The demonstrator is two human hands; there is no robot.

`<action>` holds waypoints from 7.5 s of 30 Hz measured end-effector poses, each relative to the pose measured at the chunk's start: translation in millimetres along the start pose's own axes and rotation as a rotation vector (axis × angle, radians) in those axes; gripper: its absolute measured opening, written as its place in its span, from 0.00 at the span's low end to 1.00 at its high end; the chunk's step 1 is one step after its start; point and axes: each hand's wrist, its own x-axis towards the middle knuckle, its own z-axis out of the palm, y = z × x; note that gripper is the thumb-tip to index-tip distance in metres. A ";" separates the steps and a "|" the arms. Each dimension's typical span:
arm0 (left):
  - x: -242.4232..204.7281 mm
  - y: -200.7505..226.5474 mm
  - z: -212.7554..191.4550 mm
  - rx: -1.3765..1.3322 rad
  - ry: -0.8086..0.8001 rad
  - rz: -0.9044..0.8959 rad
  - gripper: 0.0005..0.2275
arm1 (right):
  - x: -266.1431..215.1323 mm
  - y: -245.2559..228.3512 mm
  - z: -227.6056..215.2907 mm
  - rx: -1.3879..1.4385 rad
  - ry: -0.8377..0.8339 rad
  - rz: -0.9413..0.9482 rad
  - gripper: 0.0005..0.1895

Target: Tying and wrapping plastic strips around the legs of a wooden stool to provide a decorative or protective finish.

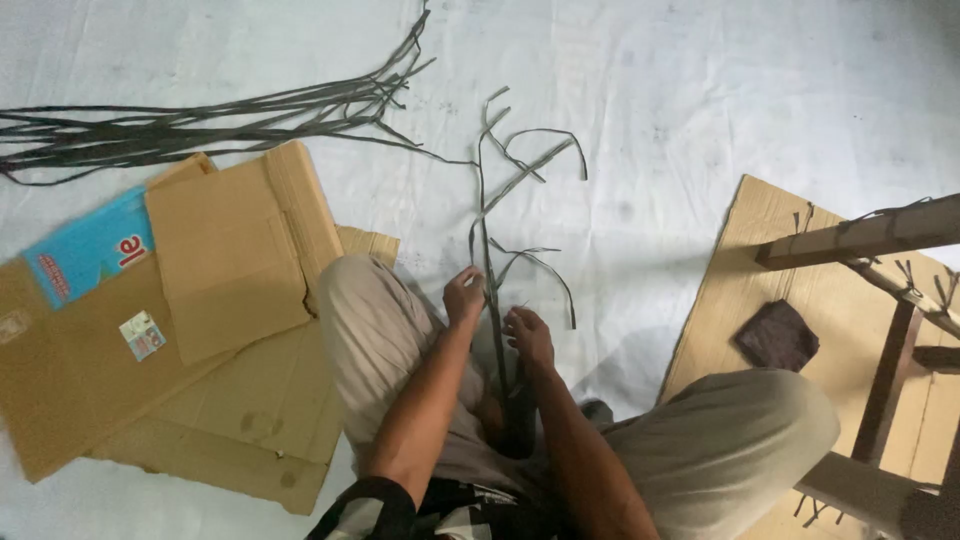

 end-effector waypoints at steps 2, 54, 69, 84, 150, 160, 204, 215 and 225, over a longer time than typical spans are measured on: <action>-4.0 5.9 -0.1 -0.200 -0.010 0.024 0.17 | -2.6 -3.0 1.3 0.057 0.001 -0.006 0.26; 22.8 -44.4 25.9 0.112 -0.005 -0.026 0.28 | 9.3 40.3 3.1 -0.994 -0.378 -0.140 0.20; -42.5 -11.2 71.8 0.067 -0.228 0.263 0.17 | -16.3 -3.2 28.8 -1.476 -0.358 -0.453 0.12; -160.9 63.7 63.7 0.643 -0.255 0.944 0.08 | -47.2 -33.9 -12.9 -1.360 -0.096 -0.464 0.08; 4.9 22.1 17.0 0.893 -0.473 0.099 0.41 | 205.6 -158.1 7.5 -1.510 -0.166 -0.314 0.26; -14.4 24.6 0.8 0.704 -0.408 0.185 0.37 | 128.1 -118.0 -52.4 -1.441 -0.129 -0.396 0.20; -63.4 -6.5 68.5 0.416 -0.201 0.455 0.15 | 37.4 -72.2 -123.2 -0.290 0.252 -0.015 0.21; -92.5 30.3 143.3 0.118 -0.528 0.302 0.24 | -43.7 -71.7 -109.9 -0.717 0.312 -0.246 0.22; -166.5 78.0 152.9 0.064 -0.658 0.204 0.21 | -15.0 70.3 -137.5 -1.026 0.371 0.000 0.14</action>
